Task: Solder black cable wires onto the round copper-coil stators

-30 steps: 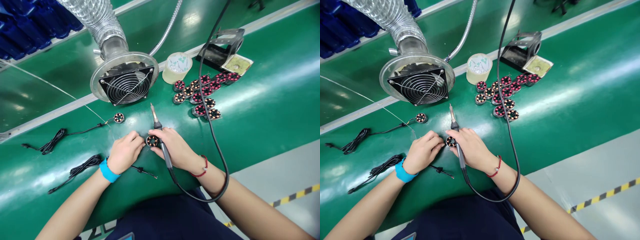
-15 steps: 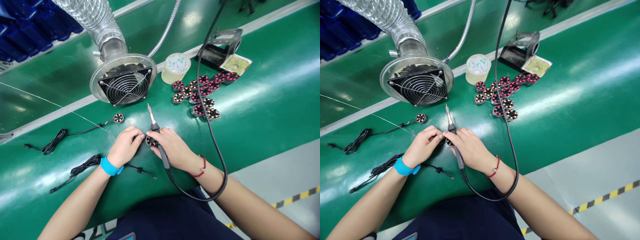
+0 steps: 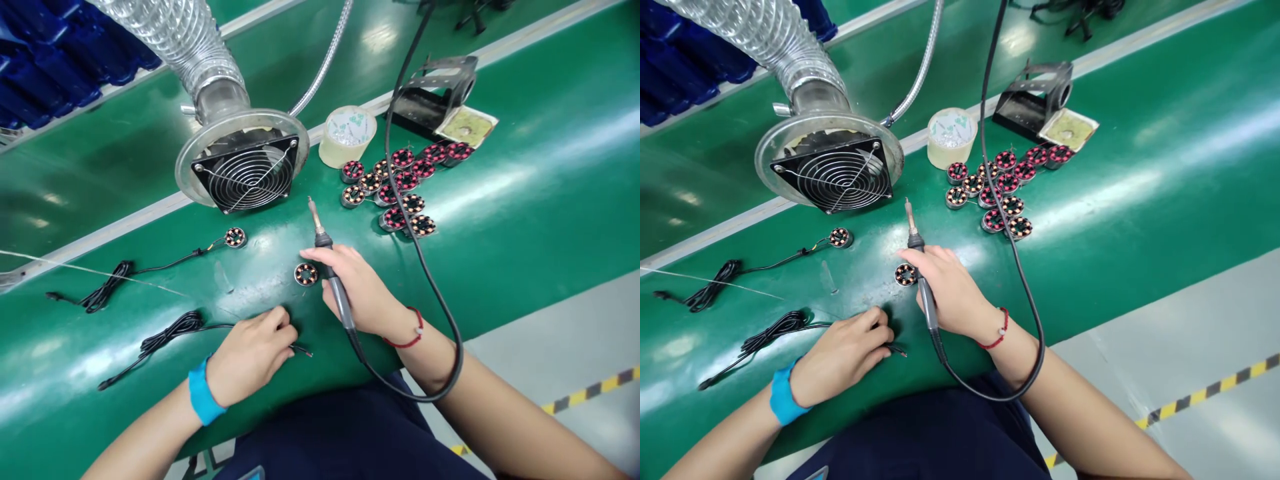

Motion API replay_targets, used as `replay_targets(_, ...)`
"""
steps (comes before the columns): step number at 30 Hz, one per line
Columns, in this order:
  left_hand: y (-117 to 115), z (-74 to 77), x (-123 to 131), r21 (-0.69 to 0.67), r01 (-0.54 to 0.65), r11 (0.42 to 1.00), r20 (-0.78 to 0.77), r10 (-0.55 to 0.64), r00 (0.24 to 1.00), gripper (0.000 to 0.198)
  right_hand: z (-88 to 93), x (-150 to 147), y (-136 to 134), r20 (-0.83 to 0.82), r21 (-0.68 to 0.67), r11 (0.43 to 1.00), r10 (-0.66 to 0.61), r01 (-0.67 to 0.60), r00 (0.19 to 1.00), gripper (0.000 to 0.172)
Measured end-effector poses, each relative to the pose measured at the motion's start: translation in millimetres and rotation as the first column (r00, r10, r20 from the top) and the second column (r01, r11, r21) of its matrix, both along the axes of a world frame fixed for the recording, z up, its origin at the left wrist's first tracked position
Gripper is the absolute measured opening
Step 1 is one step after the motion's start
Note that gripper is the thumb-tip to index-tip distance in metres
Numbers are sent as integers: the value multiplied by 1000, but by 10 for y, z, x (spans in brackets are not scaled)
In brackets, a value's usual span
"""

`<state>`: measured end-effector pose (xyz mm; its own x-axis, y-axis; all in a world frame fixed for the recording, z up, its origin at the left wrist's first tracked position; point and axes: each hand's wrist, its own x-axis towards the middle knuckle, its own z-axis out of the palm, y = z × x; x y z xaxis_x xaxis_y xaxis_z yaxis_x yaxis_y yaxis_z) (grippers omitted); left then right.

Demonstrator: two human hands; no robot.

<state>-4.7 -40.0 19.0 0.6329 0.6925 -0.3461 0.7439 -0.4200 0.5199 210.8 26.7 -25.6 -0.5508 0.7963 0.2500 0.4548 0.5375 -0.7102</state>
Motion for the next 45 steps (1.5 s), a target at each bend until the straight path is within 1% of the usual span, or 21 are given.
replay_targets(1,-8,-17,3,0,-49,999,43,49,998,8,27,-6,-16,-42,1,1000,-20,20,999,55)
replay_targets(3,29,-26,-2,-48,-217,975,182,222,958,11,94,-28,-62,-134,-28,997,-71,67,989,49)
replay_targets(5,103,6,-19,-125,-377,918,307,397,865,10,170,-67,-125,-208,-98,991,-114,95,971,45)
replay_targets(6,139,32,-29,-160,-430,888,346,459,818,10,207,-94,-160,-241,-136,986,-129,98,962,43)
replay_targets(8,191,81,-47,-224,-486,845,384,535,753,11,265,-160,-229,-303,-205,975,-143,82,942,41)
replay_targets(10,206,111,-63,-280,-502,819,400,574,714,12,297,-238,-290,-360,-266,962,-153,55,921,41)
replay_targets(12,193,118,-76,-307,-505,807,417,591,691,12,303,-310,-335,-416,-312,950,-165,30,894,41)
replay_targets(14,168,115,-90,-320,-494,808,438,589,679,11,292,-366,-363,-465,-338,941,-175,9,868,42)
replay_targets(19,124,130,-133,-380,-444,812,459,582,671,16,265,-420,-394,-561,-373,926,-170,-64,810,41)
replay_targets(22,114,143,-155,-414,-442,796,436,599,672,19,264,-423,-398,-586,-374,923,-158,-92,795,40)
replay_targets(26,102,136,-154,-433,-439,788,416,606,678,19,261,-422,-393,-594,-360,928,-150,-95,791,37)
replay_targets(28,94,121,-137,-432,-480,764,426,642,637,13,251,-422,-395,-589,-365,927,-162,-82,792,35)
replay_targets(31,91,94,-96,-488,-538,687,463,727,507,12,223,-430,-407,-582,-407,911,-201,-68,788,35)
replay_targets(32,95,88,-80,-504,-540,674,471,739,482,13,211,-434,-412,-583,-424,903,-215,-68,784,36)
replay_targets(33,102,84,-65,-504,-539,675,475,737,480,14,200,-437,-416,-585,-439,896,-229,-66,778,37)
replay_targets(34,110,83,-51,-483,-539,690,478,724,498,16,189,-440,-417,-590,-449,891,-242,-64,770,38)
replay_targets(37,139,95,-20,-382,-536,753,480,657,581,16,160,-442,-406,-609,-441,896,-252,-57,752,42)
replay_targets(39,151,104,-10,-343,-533,773,480,632,608,14,146,-436,-393,-618,-422,905,-236,-63,750,45)
replay_targets(41,154,108,-3,-340,-539,770,479,636,605,9,133,-429,-385,-618,-406,911,-219,-68,755,47)
replay_targets(43,151,107,6,-352,-556,753,480,655,584,4,121,-426,-386,-616,-389,919,-202,-71,762,50)
replay_targets(45,144,104,17,-357,-561,747,484,661,573,5,110,-430,-391,-614,-368,927,-187,-68,767,51)
